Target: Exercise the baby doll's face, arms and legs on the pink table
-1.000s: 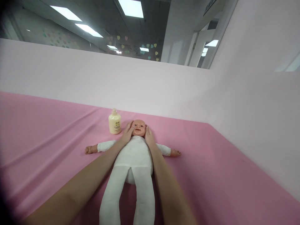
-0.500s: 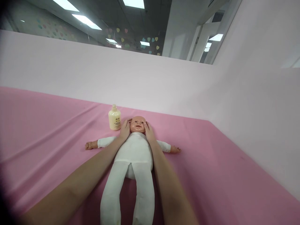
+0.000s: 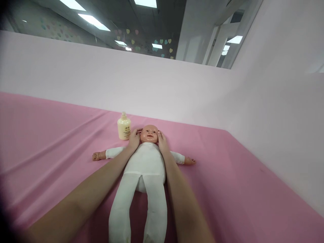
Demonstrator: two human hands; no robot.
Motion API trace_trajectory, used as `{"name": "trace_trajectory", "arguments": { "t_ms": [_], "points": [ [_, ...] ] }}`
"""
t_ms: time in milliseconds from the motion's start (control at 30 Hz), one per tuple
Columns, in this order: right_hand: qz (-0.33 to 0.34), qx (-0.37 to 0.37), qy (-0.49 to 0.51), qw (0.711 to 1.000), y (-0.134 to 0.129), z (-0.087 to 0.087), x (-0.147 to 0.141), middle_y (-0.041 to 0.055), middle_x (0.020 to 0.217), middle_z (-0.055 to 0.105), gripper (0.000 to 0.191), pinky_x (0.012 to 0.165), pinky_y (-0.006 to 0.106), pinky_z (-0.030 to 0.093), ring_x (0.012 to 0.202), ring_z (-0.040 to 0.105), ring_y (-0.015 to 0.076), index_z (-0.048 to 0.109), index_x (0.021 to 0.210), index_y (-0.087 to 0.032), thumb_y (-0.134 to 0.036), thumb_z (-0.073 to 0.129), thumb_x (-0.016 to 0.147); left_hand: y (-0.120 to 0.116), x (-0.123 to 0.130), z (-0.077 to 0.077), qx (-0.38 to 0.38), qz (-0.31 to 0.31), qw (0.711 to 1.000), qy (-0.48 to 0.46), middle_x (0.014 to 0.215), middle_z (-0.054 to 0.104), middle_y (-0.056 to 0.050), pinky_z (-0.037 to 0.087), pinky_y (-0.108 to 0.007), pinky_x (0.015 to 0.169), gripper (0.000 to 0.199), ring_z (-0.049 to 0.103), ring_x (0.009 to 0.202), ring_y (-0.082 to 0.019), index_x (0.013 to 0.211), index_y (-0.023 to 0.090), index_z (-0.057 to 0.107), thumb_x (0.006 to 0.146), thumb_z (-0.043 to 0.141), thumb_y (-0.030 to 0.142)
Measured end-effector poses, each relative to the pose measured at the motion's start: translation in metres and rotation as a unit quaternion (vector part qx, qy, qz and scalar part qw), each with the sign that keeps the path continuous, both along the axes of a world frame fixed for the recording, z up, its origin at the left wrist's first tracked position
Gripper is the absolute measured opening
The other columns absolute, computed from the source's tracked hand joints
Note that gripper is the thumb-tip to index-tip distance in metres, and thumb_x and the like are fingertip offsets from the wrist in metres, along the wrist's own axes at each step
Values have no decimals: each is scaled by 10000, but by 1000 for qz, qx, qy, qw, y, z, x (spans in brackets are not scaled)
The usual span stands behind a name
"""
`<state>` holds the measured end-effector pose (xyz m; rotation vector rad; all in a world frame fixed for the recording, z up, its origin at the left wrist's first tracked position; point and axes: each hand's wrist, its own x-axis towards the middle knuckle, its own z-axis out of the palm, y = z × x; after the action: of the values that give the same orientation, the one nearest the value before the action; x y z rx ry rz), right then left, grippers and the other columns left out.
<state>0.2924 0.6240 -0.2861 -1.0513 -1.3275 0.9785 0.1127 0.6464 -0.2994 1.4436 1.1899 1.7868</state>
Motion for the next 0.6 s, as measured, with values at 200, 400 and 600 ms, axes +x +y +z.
{"name": "trace_trajectory", "arguments": {
  "t_ms": [200,400,600],
  "points": [
    [-13,-29,40,999,2,0,1,73,1392,618,532,1062,391,532,1269,601,235,597,1338,-232,-527,520,901,2,0,1,-19,-4,1000,6,1117,723,-107,531,-455,1023,292,683,1059,-231,1054,162,679,880,444,155],
    [-13,-31,36,999,1,4,-1,64,1404,608,559,1079,388,523,1285,589,237,599,1328,-245,-565,557,871,-1,3,3,-17,-14,1000,7,1206,690,-104,528,-414,1028,288,665,1099,-226,1097,188,671,936,559,399],
    [-7,-38,44,998,-3,7,-2,55,1414,599,613,1046,376,546,1282,589,243,594,1335,-263,-632,596,846,4,3,-2,-20,-38,999,-8,1222,672,-114,528,-407,1021,367,659,1107,-224,1139,182,653,925,592,474]
  ]
}}
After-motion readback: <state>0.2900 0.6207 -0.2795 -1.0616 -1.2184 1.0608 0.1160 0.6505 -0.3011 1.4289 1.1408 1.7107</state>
